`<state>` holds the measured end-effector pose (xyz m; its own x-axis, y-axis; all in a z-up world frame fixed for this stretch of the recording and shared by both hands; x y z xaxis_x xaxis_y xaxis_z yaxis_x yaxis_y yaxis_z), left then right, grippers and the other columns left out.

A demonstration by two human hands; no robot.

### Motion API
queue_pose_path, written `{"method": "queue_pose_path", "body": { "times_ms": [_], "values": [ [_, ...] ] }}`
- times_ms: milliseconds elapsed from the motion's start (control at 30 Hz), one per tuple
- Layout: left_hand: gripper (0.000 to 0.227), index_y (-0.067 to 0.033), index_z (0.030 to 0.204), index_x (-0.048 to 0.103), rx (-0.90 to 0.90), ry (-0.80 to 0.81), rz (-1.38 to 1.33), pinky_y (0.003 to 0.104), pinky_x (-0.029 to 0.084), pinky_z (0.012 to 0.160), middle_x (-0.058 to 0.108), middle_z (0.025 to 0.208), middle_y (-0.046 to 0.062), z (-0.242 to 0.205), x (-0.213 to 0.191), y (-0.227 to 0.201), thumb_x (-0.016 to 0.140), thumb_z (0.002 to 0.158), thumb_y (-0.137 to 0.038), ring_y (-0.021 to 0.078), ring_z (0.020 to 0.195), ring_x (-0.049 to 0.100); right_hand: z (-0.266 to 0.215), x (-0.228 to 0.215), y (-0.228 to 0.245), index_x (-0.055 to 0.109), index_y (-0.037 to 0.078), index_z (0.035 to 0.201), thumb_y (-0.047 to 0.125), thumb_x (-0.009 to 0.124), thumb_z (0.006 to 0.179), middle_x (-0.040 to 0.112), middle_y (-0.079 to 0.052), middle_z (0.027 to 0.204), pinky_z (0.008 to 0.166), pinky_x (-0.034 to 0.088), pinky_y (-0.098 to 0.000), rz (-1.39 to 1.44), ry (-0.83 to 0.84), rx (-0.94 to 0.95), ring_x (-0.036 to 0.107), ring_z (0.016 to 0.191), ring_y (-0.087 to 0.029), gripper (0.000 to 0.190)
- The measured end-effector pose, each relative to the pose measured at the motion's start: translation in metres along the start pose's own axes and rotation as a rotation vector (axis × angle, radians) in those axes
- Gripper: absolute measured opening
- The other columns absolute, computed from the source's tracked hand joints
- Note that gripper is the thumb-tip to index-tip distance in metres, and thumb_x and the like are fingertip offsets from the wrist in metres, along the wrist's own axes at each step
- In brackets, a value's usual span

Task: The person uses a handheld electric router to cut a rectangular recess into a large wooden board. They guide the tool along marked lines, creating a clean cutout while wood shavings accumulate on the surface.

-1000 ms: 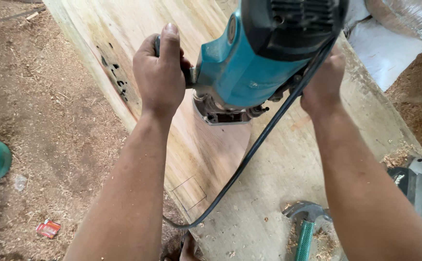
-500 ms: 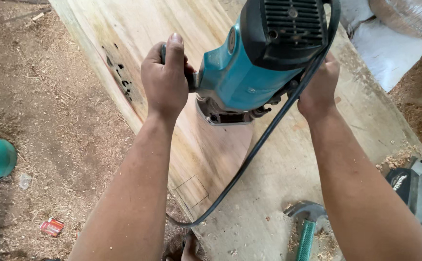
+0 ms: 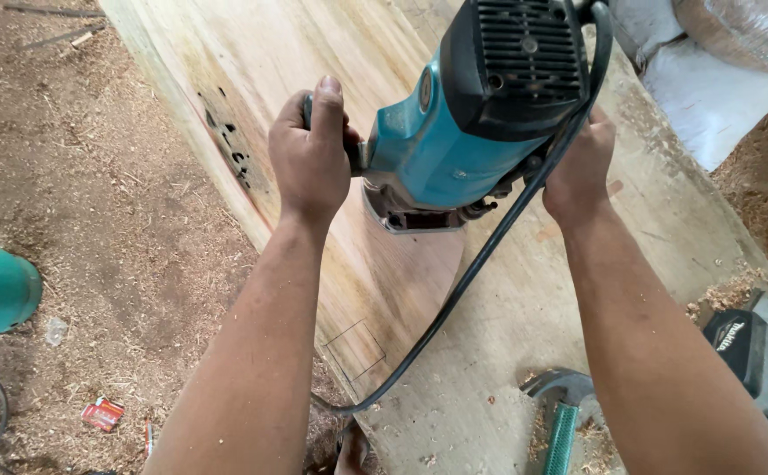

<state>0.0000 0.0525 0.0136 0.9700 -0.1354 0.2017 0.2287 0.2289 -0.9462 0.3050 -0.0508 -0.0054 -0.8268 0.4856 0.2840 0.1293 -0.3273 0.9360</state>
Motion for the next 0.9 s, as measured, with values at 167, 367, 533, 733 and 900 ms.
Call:
{"method": "queue_pose_path", "body": {
  "times_ms": [167,367,533,733,900],
  "values": [
    [0.043,-0.0070,0.077,0.059,0.000,0.003,-0.061,0.028,0.050,0.053,0.059,0.066,0.002,0.002,0.003,-0.011,0.062,0.102,-0.041,0.0112,0.059,0.060,-0.001,0.007,0.021,0.068,0.004,0.096,0.019,0.056,0.109,0.068,-0.001,0.084,0.053,0.046,-0.0244,-0.005,0.050,0.014,0.062,0.065,-0.009,0.023],
    [0.043,-0.0084,0.077,0.059,0.008,0.005,-0.011,0.027,0.051,0.053,0.059,0.065,0.001,-0.002,-0.001,-0.005,0.061,0.102,-0.044,0.0100,0.059,0.062,-0.001,-0.002,0.007,0.066,0.005,0.096,0.020,0.059,0.112,0.066,-0.001,0.084,0.053,0.044,-0.0248,-0.031,0.063,-0.008,0.059,0.066,-0.009,0.023],
    [0.042,-0.0080,0.078,0.059,0.014,0.006,-0.046,0.027,0.050,0.055,0.059,0.067,0.002,-0.007,-0.002,0.002,0.062,0.103,-0.042,0.0102,0.060,0.060,0.000,-0.005,-0.006,0.068,0.004,0.101,0.021,0.059,0.111,0.067,-0.001,0.088,0.060,0.047,-0.0241,0.017,0.036,0.004,0.061,0.071,-0.008,0.022],
    [0.041,-0.0087,0.077,0.059,0.008,0.016,-0.091,0.027,0.049,0.052,0.059,0.066,0.002,0.000,0.004,-0.014,0.063,0.101,-0.041,0.0102,0.059,0.060,0.000,-0.001,0.018,0.067,0.004,0.098,0.022,0.057,0.112,0.068,-0.002,0.088,0.059,0.049,-0.0257,-0.018,0.083,0.000,0.063,0.072,-0.010,0.024],
    [0.041,-0.0087,0.078,0.058,0.019,0.007,-0.086,0.027,0.049,0.054,0.058,0.068,0.001,-0.001,0.002,-0.007,0.063,0.102,-0.041,0.0100,0.060,0.060,-0.001,-0.003,0.010,0.067,0.004,0.102,0.019,0.058,0.110,0.069,-0.003,0.093,0.064,0.051,-0.0265,0.060,0.140,-0.026,0.064,0.078,-0.011,0.020]
  ]
}}
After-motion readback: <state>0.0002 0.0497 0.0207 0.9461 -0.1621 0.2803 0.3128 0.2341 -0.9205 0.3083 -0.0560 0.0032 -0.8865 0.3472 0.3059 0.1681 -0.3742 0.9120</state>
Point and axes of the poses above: each hand's wrist, its own z-axis towards the middle knuckle, its own x-axis out of the palm, y = z × x, the point moved 6 cm from there along z, towards the middle knuckle
